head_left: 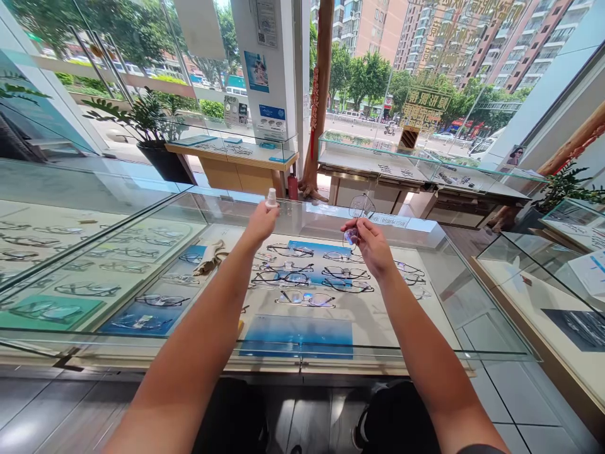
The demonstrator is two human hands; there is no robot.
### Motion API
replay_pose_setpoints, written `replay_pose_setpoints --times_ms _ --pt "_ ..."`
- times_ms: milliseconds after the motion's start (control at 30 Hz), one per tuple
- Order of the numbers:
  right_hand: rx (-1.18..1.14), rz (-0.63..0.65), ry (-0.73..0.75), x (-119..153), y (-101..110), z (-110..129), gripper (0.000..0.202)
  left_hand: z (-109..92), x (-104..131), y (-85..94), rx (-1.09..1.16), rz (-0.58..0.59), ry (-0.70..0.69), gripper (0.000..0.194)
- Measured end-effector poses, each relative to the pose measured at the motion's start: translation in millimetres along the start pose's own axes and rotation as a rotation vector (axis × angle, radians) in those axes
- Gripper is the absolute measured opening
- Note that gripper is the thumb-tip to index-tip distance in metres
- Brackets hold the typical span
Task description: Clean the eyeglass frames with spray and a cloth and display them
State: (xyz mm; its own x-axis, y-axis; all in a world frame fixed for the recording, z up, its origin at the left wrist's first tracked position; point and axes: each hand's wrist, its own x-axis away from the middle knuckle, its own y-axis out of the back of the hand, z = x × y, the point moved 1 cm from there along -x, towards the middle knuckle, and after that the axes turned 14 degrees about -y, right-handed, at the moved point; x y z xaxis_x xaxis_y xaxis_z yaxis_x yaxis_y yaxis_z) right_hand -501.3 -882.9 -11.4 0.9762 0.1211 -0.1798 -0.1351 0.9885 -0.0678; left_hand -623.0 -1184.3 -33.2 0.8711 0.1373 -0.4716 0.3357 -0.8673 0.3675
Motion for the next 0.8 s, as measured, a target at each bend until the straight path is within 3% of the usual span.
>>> replay_pose_setpoints --times_ms 167,367,567,800 --pt "0.005 -0.005 -0.015 -0.7 0.3 -1.1 0.045 36.9 -8.1 13.9 -0.166 0.020 0.018 0.021" --pt "-0.100 0.024 -0.041 -0.5 -0.5 -3.0 0.042 57.8 -9.4 24.3 -0.279 0.021 0.081 0.026" --pt "-0.117 0.032 -0.066 0.5 -5.2 -4.2 0.042 65.5 -10.4 23.0 -0.342 0.065 0.113 0.031" --pt "-0.135 0.058 -0.078 1.0 -5.6 -7.0 0.041 55.6 -6.5 21.9 -0.417 0.128 0.115 0.032"
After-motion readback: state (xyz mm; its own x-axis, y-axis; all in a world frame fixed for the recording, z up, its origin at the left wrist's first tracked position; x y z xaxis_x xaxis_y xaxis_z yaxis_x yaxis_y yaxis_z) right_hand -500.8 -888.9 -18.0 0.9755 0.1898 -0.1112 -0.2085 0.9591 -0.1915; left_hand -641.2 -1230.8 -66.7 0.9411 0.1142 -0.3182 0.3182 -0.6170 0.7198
